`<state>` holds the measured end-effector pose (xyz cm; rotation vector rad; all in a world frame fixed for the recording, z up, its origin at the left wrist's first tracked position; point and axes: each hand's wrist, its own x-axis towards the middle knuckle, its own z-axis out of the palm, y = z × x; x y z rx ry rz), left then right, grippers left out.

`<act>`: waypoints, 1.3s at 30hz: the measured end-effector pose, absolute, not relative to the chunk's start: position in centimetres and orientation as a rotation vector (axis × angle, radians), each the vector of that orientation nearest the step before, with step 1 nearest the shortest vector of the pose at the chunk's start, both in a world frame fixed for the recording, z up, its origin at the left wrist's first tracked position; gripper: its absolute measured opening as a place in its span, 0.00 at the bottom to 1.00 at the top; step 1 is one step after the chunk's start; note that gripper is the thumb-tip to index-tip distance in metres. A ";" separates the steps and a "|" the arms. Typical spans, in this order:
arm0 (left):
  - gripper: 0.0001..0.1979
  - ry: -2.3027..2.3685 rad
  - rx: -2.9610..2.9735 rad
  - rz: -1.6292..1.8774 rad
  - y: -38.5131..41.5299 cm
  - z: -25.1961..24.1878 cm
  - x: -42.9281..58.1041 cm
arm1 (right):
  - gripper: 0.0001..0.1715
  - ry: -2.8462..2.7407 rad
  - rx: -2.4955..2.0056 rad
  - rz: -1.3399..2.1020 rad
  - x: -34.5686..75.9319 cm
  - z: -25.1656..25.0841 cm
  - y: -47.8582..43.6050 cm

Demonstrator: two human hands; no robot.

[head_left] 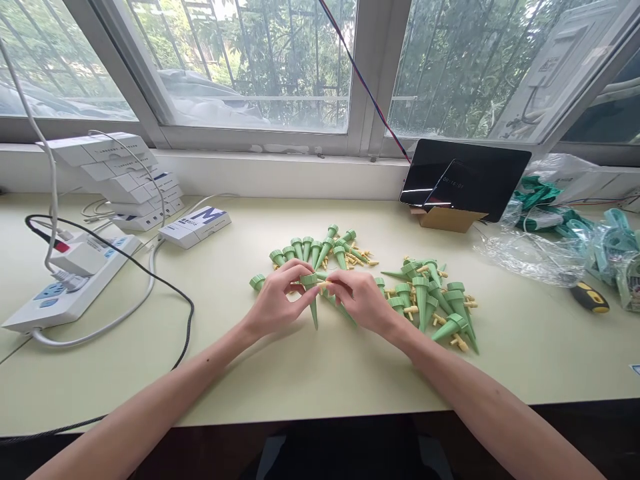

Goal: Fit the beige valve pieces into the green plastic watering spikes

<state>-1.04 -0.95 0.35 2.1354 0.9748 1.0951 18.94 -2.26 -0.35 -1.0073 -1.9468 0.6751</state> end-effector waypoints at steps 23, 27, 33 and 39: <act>0.08 0.995 2.156 1.084 -1.1 0.6 -0.9 | 0.13 -1.932 -1.004 0.775 19.0 -0.3 -2.4; 0.07 0.976 2.177 1.077 -1.1 0.7 -0.9 | 0.18 -1.951 -1.038 0.804 18.9 -0.2 -2.5; 0.08 0.998 2.181 1.072 -1.1 0.7 -0.8 | 0.16 -1.943 -1.024 0.767 18.8 -0.2 -2.5; 0.08 1.011 2.167 1.085 -1.1 0.7 -0.8 | 0.06 -1.880 -1.012 0.799 18.9 -0.3 -2.5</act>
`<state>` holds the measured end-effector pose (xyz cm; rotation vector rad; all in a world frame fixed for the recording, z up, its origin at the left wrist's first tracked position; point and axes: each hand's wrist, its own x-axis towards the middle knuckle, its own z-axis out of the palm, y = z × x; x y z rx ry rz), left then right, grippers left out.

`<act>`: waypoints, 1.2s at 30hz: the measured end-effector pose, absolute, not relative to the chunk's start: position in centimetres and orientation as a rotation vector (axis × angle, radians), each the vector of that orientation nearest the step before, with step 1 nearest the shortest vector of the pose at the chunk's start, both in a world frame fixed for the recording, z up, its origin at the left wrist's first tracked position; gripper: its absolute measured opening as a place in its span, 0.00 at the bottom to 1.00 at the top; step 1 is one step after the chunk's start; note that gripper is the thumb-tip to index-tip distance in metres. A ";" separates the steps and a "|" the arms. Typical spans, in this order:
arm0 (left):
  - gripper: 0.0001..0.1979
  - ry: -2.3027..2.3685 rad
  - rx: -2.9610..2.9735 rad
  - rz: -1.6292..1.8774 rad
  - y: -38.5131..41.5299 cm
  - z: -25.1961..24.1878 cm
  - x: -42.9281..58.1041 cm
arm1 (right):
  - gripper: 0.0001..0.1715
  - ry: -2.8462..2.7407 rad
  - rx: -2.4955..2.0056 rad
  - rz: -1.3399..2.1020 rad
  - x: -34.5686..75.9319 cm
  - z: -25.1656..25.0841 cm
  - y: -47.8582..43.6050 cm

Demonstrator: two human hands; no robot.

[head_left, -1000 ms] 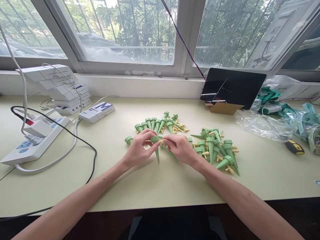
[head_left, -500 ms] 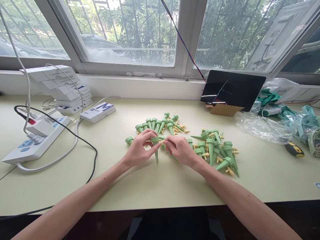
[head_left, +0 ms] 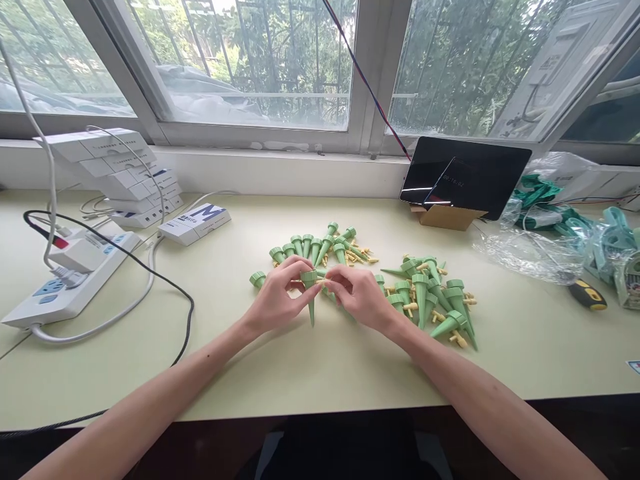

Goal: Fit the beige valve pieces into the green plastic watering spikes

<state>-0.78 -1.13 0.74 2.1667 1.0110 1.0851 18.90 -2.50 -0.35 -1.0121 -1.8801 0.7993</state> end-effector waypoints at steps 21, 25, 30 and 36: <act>0.07 1.002 2.175 1.071 -1.2 0.6 -0.7 | 0.09 -1.932 -1.014 0.711 18.9 -0.4 -2.5; 0.09 1.019 2.182 1.089 -1.1 0.6 -0.7 | 0.05 -1.888 -0.981 0.786 18.9 -0.5 -2.6; 0.08 1.010 2.186 1.087 -1.1 0.7 -0.7 | 0.05 -1.893 -0.984 0.843 19.0 -0.2 -2.5; 0.07 0.969 2.197 1.061 -1.2 0.7 -0.7 | 0.17 -1.965 -1.035 0.738 19.0 -0.5 -2.4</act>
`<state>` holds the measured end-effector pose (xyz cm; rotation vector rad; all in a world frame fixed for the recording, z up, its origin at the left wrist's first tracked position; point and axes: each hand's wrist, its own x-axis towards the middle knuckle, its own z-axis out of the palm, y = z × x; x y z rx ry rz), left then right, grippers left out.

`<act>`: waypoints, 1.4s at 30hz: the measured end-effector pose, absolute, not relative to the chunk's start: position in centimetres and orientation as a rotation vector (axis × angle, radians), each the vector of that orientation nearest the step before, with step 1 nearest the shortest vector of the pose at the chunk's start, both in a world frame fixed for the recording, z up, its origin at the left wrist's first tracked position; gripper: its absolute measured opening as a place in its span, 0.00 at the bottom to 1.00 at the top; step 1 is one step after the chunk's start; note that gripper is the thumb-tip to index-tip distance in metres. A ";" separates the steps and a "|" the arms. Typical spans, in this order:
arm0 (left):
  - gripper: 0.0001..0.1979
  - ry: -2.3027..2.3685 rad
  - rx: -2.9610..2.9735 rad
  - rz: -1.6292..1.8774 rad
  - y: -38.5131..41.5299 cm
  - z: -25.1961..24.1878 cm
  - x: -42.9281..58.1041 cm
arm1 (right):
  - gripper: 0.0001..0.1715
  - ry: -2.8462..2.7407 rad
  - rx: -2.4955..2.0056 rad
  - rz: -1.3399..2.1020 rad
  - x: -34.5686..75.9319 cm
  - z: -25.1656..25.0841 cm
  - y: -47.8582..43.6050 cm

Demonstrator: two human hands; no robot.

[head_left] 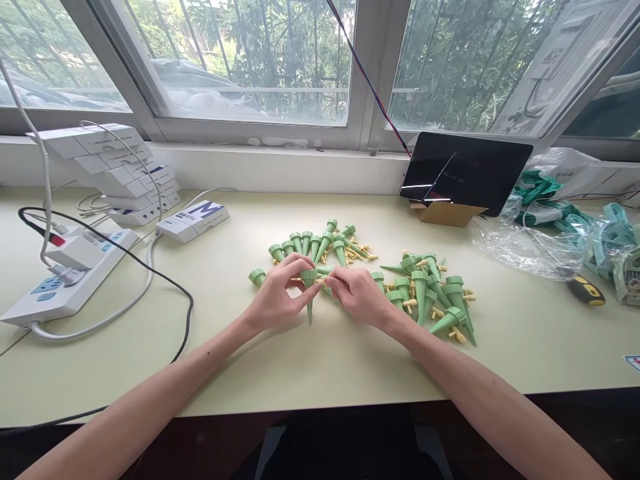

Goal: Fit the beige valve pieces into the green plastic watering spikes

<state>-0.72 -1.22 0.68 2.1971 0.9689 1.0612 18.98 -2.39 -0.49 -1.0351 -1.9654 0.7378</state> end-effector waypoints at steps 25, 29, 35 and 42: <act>0.08 1.001 2.153 1.072 -1.0 0.5 -0.9 | 0.09 -1.945 -0.983 0.776 18.8 -0.2 -2.5; 0.07 0.981 2.158 1.067 -1.1 0.6 -0.9 | 0.16 -1.973 -1.006 0.733 18.8 -0.4 -2.4; 0.07 0.978 2.145 1.057 -1.1 0.7 -0.7 | 0.21 -1.986 -1.028 0.664 18.8 -0.5 -2.3; 0.09 0.959 2.065 1.079 -0.8 0.2 -0.9 | 0.06 -1.943 -1.004 0.673 18.8 -0.4 -2.4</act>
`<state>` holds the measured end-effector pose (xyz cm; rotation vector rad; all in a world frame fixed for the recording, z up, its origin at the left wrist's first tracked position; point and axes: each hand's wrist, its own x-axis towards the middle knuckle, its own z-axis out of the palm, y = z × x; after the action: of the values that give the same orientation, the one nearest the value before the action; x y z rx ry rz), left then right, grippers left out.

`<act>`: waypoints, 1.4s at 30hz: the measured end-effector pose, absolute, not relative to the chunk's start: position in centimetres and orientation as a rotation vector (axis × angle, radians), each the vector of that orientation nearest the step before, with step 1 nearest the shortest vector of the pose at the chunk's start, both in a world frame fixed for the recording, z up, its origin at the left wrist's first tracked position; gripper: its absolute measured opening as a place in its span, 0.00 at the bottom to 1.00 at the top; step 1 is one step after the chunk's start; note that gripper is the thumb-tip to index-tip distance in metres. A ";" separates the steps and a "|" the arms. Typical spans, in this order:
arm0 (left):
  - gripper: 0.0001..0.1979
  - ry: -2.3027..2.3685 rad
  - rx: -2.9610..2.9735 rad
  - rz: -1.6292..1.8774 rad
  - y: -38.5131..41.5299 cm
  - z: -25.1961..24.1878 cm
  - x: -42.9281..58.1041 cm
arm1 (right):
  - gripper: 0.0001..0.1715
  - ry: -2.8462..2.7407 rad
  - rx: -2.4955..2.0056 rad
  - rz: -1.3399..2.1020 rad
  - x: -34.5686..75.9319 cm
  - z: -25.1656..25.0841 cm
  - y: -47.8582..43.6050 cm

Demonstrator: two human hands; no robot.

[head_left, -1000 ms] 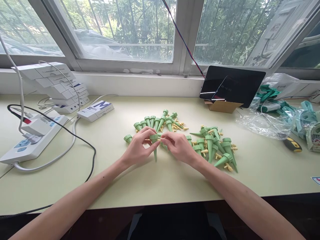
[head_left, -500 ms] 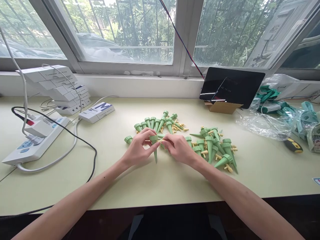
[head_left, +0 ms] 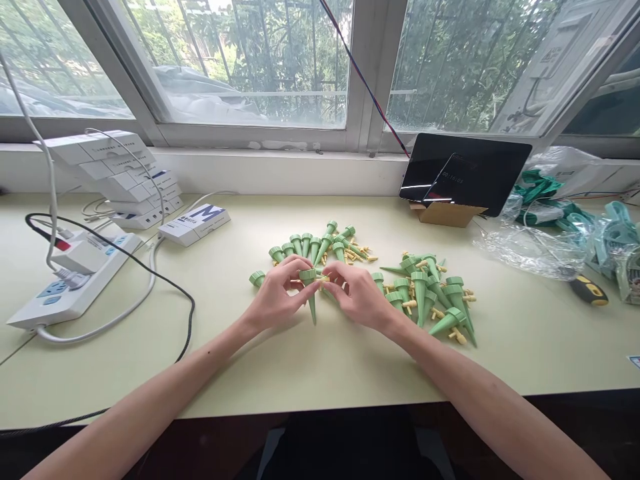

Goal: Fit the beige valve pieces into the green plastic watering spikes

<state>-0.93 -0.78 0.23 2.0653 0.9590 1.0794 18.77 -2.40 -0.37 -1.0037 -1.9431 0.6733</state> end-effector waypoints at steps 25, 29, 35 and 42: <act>0.10 0.931 2.032 1.104 -0.6 0.1 -1.1 | 0.07 -1.930 -0.981 0.685 18.8 -0.3 -2.7; 0.10 0.930 2.042 1.113 -0.6 0.2 -1.1 | 0.05 -1.932 -0.974 0.691 18.9 -0.2 -2.7; 0.09 0.922 2.071 1.108 -0.8 0.3 -1.0 | 0.11 -1.948 -1.003 0.710 18.8 0.1 -2.6; 0.09 0.929 2.086 1.097 -0.9 0.3 -1.0 | 0.17 -1.955 -1.031 0.690 18.8 0.0 -2.7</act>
<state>-1.01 -0.86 0.31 2.0857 0.9293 1.0969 18.80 -2.66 0.00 -1.0312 -1.9548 0.6900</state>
